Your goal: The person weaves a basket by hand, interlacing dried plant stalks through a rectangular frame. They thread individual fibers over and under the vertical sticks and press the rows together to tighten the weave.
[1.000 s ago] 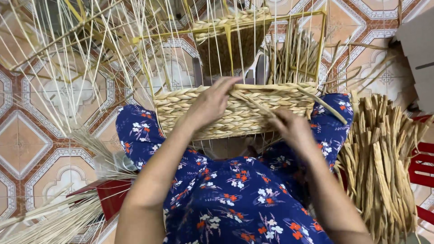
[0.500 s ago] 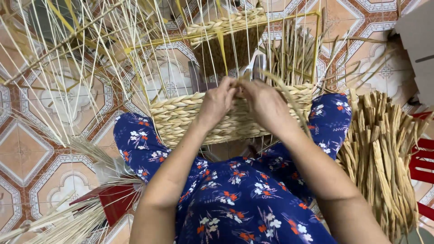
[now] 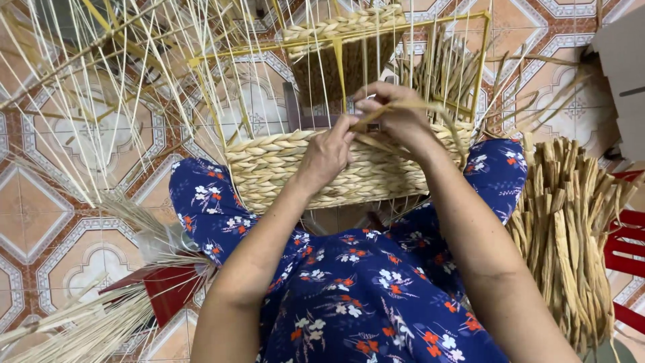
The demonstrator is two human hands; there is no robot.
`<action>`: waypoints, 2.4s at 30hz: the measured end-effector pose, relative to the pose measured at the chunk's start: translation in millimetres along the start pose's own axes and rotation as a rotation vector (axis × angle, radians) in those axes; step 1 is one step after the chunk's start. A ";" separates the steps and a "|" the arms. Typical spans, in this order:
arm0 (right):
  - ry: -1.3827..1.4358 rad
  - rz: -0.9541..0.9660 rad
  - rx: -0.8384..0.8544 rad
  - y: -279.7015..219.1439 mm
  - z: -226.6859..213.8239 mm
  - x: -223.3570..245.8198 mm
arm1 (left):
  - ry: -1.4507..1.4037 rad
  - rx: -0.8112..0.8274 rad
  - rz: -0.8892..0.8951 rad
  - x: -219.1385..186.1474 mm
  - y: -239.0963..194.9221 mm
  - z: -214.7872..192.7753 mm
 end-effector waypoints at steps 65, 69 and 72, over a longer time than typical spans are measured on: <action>0.800 -0.113 -0.248 -53.5 -83.7 -70.5 | -0.061 0.372 -0.602 -23.2 44.5 11.1; 0.659 -0.123 -0.008 -77.2 -60.4 -12.7 | 0.235 0.299 -0.473 2.2 51.3 36.7; -0.197 -0.382 -0.052 -71.3 -69.4 3.2 | 0.100 0.268 -0.419 1.7 48.7 29.3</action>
Point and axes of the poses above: each hand's wrist, its own y-axis towards the middle knuckle, its own z-axis out of the palm, x = y × z, the point moved 6 cm from there along y, towards the middle knuckle, and after that the axes turned 9 degrees about -z, right-handed, at the moved point
